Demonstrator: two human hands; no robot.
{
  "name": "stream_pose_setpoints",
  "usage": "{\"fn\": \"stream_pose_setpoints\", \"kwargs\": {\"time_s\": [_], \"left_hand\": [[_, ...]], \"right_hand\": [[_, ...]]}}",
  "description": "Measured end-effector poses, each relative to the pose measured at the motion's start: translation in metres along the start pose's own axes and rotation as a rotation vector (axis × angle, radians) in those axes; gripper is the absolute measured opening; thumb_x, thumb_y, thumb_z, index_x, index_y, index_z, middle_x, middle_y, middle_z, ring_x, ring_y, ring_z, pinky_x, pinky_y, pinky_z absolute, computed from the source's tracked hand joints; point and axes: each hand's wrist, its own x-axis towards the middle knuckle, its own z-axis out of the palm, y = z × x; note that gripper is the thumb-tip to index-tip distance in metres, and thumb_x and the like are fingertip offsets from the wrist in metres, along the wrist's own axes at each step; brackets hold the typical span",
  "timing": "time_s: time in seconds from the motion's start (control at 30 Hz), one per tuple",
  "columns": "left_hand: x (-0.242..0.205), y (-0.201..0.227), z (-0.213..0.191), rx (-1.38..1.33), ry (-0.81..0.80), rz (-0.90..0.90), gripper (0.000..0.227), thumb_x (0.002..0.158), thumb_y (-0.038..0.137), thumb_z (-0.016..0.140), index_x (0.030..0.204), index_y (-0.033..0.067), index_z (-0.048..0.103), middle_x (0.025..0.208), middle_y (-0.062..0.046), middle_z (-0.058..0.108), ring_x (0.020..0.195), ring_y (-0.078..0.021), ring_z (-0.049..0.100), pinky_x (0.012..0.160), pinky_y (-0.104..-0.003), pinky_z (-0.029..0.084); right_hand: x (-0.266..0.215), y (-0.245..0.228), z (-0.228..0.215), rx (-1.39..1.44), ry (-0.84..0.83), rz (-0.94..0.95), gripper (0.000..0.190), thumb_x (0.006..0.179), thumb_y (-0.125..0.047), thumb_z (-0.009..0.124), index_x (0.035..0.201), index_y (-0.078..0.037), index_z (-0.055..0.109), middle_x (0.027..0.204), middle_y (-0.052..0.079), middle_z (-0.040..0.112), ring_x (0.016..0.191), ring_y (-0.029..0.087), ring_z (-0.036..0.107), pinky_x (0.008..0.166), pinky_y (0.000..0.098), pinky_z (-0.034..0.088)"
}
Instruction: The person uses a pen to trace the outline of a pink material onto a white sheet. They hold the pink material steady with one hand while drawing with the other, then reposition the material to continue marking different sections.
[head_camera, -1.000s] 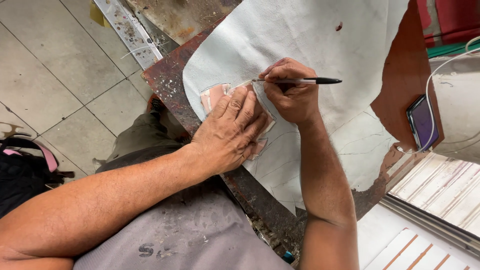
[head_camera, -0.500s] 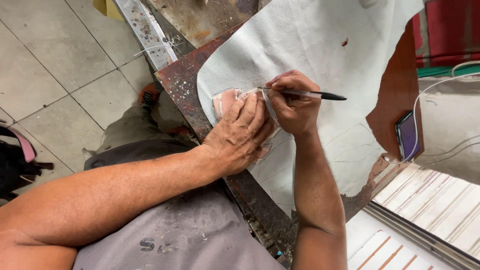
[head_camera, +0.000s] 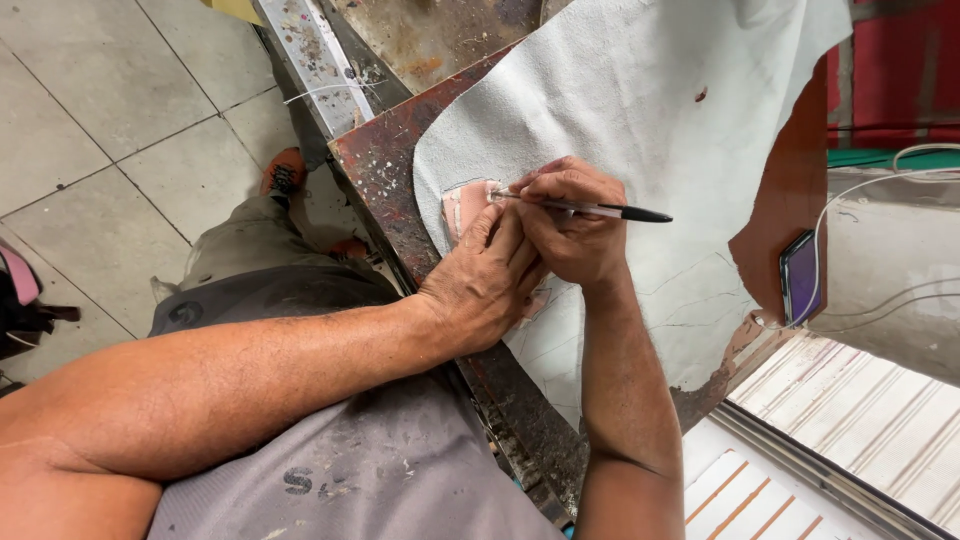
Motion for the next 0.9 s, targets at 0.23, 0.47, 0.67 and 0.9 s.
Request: {"fn": "stream_pose_setpoints", "kwargs": {"time_s": [0.23,0.47,0.67,0.9], "left_hand": [[0.000,-0.001,-0.009,-0.016,0.005,-0.005,0.054,0.094,0.027,0.057,0.136,-0.0063,0.056,0.130,-0.037,0.051,0.130,-0.0598,0.040,0.112,-0.070,0.026],[0.001,-0.002,-0.008,-0.033,-0.062,-0.040,0.059,0.097,0.033,0.054,0.143,-0.0034,0.052,0.146,-0.040,0.042,0.142,-0.0575,0.034,0.115,-0.067,0.025],[0.002,-0.010,-0.024,-0.063,-0.099,-0.013,0.055,0.099,0.039,0.053,0.137,0.0001,0.059,0.145,-0.040,0.047,0.141,-0.0542,0.040,0.113,-0.065,0.029],[-0.016,-0.026,-0.041,-0.260,0.196,0.111,0.060,0.080,0.056,0.080,0.111,0.0136,0.051,0.138,-0.023,0.047,0.141,-0.0435,0.041,0.120,-0.065,0.031]], "right_hand": [[-0.009,0.004,-0.001,-0.014,0.053,0.051,0.013,0.080,0.009,0.080,0.083,0.000,0.070,0.079,0.019,0.072,0.074,0.033,0.073,0.066,0.0391,0.058],[-0.028,0.026,-0.013,0.071,0.263,0.112,0.014,0.084,0.016,0.070,0.086,0.005,0.062,0.084,0.025,0.066,0.068,0.024,0.067,0.059,0.0353,0.055],[-0.043,0.056,-0.021,0.415,0.519,0.052,0.011,0.095,0.008,0.063,0.100,0.000,0.058,0.097,0.028,0.066,0.061,0.027,0.066,0.053,0.0338,0.054],[-0.050,0.046,-0.029,0.731,0.641,0.207,0.015,0.109,-0.022,0.063,0.121,-0.015,0.067,0.102,0.018,0.071,0.075,0.027,0.061,0.060,0.0380,0.051]]}}
